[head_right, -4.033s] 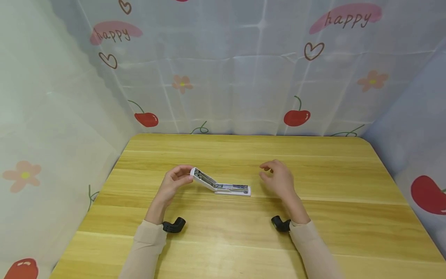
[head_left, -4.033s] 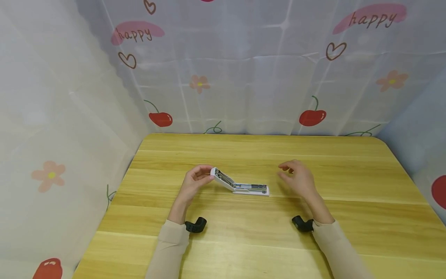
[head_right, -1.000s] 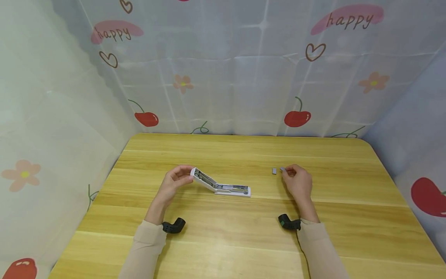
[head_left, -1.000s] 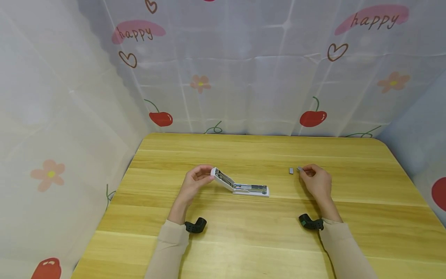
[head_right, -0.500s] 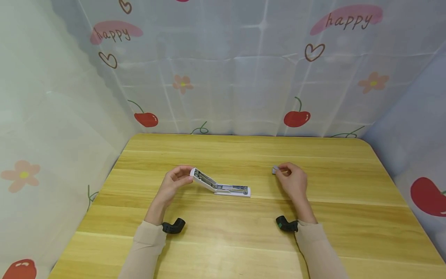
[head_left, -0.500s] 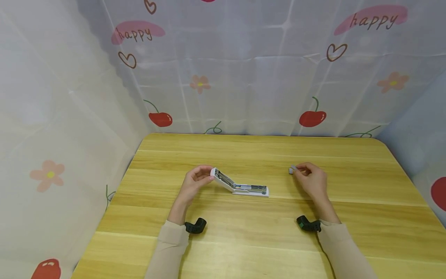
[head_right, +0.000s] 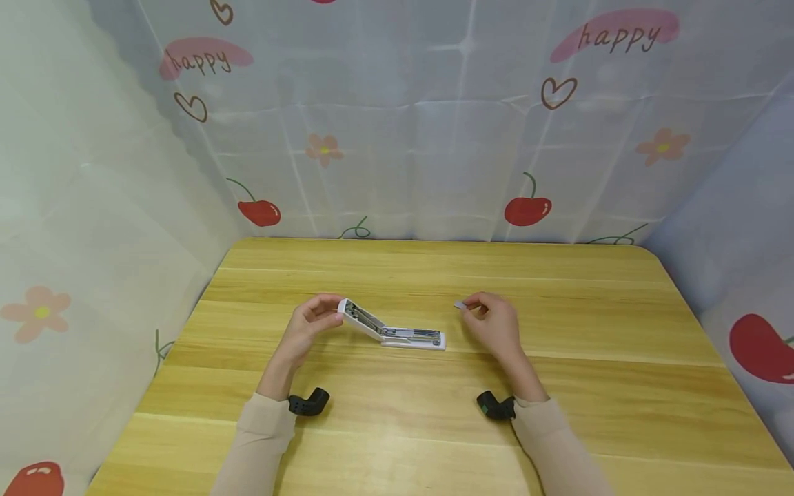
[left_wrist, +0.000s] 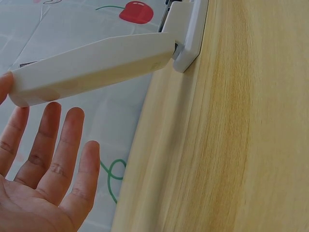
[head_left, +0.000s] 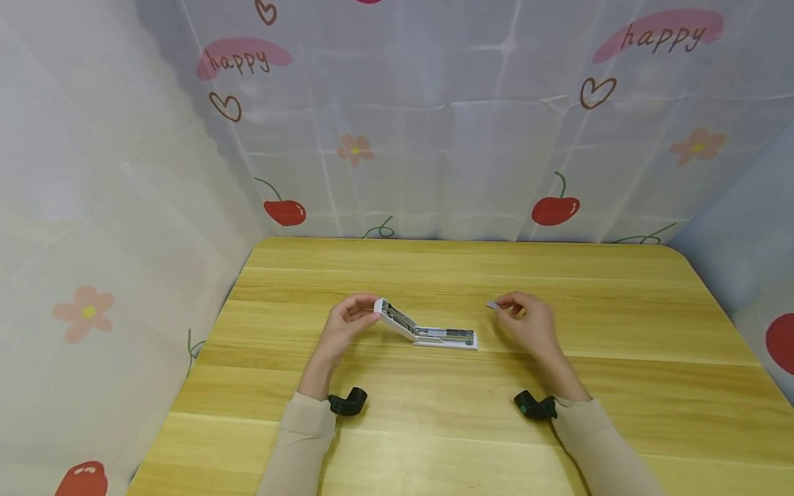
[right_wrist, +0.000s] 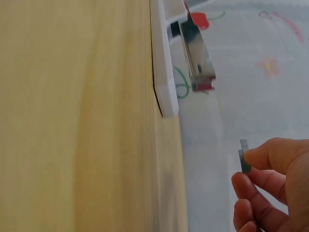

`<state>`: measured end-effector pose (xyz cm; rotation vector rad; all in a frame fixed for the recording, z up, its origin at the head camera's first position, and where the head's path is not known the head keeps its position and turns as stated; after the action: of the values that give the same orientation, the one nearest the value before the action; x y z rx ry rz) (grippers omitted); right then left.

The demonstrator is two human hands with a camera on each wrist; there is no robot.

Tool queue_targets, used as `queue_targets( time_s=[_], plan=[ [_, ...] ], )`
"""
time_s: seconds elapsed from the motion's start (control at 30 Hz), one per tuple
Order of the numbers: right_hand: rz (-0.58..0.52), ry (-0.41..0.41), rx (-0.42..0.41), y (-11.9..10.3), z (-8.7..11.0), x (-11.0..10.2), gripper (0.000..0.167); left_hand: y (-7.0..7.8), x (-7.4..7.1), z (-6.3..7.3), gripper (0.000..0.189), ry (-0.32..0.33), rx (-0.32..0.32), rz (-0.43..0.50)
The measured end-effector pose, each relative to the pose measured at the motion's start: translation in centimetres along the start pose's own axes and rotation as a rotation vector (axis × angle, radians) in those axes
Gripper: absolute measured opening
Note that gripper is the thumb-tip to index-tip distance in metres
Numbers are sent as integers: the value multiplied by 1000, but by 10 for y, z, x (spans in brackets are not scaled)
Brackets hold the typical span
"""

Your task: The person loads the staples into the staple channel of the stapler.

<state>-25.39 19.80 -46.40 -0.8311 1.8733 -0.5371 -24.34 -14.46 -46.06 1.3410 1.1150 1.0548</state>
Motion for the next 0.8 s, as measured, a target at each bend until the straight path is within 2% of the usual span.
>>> queue_targets(
  time_s=[0.4,0.8],
  plan=[
    [-52,-131,-113,-38,11,26,9,1,1,0,35,-3,1,-1],
    [-43,-195,-148,-48,18,40,9,1,1,1,35,1,-13,6]
  ],
)
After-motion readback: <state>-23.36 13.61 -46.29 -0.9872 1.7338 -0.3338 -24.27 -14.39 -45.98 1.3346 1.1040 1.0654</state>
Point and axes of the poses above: each hand's wrist, its own z-axis away from the middle knuckle, its own x-axis out of the palm, y = z × x, the point moved 6 cm from there along -z, towards the middle knuckle, and after that the axes turned 1 degree about y, right-handed, at the moved point
